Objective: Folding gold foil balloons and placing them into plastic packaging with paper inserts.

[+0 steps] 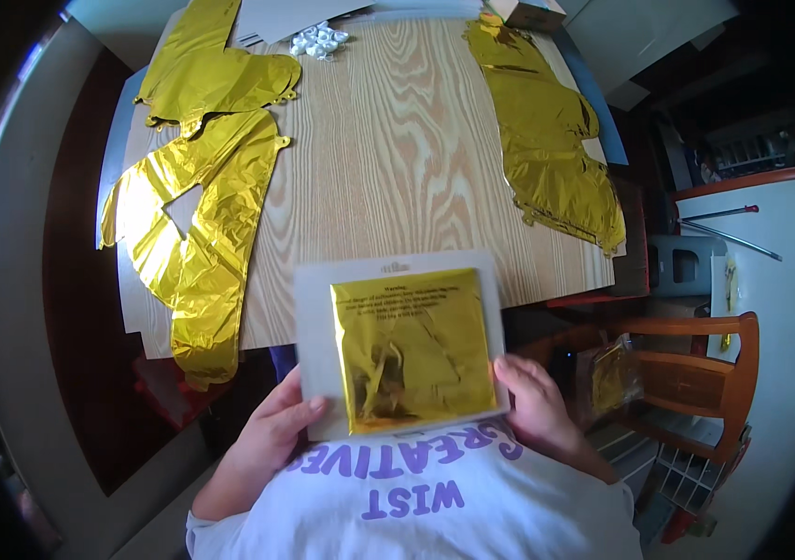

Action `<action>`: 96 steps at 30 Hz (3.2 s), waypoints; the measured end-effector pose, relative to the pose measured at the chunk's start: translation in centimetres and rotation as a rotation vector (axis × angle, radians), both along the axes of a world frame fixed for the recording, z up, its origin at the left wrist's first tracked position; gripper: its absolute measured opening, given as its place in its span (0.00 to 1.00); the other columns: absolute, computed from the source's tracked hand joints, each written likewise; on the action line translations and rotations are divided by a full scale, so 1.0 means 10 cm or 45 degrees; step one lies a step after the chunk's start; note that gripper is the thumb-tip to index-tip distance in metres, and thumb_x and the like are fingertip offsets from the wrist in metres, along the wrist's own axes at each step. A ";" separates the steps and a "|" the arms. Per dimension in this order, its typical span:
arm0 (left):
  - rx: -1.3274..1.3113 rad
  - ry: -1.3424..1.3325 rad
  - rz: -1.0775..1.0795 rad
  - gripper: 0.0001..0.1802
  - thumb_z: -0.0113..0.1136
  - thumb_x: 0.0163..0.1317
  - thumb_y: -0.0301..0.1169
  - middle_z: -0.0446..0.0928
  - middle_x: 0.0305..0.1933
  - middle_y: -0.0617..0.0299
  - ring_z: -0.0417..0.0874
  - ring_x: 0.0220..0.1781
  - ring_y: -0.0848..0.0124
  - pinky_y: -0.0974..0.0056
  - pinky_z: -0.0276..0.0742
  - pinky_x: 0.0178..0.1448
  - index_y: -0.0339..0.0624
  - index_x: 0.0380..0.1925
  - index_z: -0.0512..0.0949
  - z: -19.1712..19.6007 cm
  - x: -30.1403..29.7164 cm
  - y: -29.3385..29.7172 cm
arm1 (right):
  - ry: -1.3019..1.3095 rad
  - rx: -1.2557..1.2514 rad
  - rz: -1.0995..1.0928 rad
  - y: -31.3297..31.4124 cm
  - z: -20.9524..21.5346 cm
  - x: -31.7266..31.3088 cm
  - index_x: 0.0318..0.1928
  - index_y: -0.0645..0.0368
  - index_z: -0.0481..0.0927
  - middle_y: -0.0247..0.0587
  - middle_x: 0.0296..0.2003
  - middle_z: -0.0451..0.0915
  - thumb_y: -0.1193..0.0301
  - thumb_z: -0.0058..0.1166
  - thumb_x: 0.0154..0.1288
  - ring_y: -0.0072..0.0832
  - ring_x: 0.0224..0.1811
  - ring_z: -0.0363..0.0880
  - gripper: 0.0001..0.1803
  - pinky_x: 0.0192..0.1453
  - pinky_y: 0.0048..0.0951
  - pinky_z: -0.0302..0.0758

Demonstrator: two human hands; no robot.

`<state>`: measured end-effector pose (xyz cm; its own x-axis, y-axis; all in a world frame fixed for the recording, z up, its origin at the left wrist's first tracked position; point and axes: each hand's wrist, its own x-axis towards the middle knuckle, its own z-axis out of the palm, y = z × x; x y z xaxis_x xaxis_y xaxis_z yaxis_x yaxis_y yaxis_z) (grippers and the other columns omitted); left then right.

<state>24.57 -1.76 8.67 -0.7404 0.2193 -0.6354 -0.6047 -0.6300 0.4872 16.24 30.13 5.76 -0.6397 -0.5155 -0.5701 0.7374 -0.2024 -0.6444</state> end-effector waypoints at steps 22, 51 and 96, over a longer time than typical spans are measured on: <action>-0.411 0.301 0.307 0.11 0.64 0.71 0.25 0.87 0.43 0.54 0.89 0.42 0.69 0.63 0.86 0.51 0.34 0.51 0.79 -0.79 -0.09 0.41 | 0.301 -0.007 -0.158 -0.22 -0.44 -0.09 0.68 0.65 0.70 0.43 0.51 0.85 0.77 0.58 0.73 0.24 0.49 0.84 0.25 0.56 0.26 0.81; -2.376 1.472 -0.828 0.44 0.70 0.57 0.45 0.58 0.81 0.51 0.55 0.83 0.52 0.42 0.53 0.82 0.55 0.75 0.65 -0.80 -0.79 0.12 | 2.382 1.127 0.462 -0.46 -0.44 -0.79 0.49 0.57 0.85 0.37 0.51 0.82 0.68 0.72 0.54 0.35 0.47 0.78 0.21 0.51 0.37 0.76; -2.091 1.700 -0.712 0.20 0.66 0.59 0.38 0.76 0.61 0.55 0.75 0.66 0.56 0.49 0.70 0.69 0.42 0.49 0.80 -0.63 -1.19 -0.02 | 2.223 1.757 1.033 -2.88 -0.26 -5.06 0.39 0.60 0.86 0.52 0.45 0.87 0.71 0.60 0.58 0.48 0.50 0.86 0.10 0.57 0.45 0.82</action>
<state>12.69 -1.96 2.36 -0.8499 0.4591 0.2586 0.5269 0.7359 0.4252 -34.31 1.38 3.12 -0.6598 -0.7509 -0.0291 -0.7514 0.6589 0.0350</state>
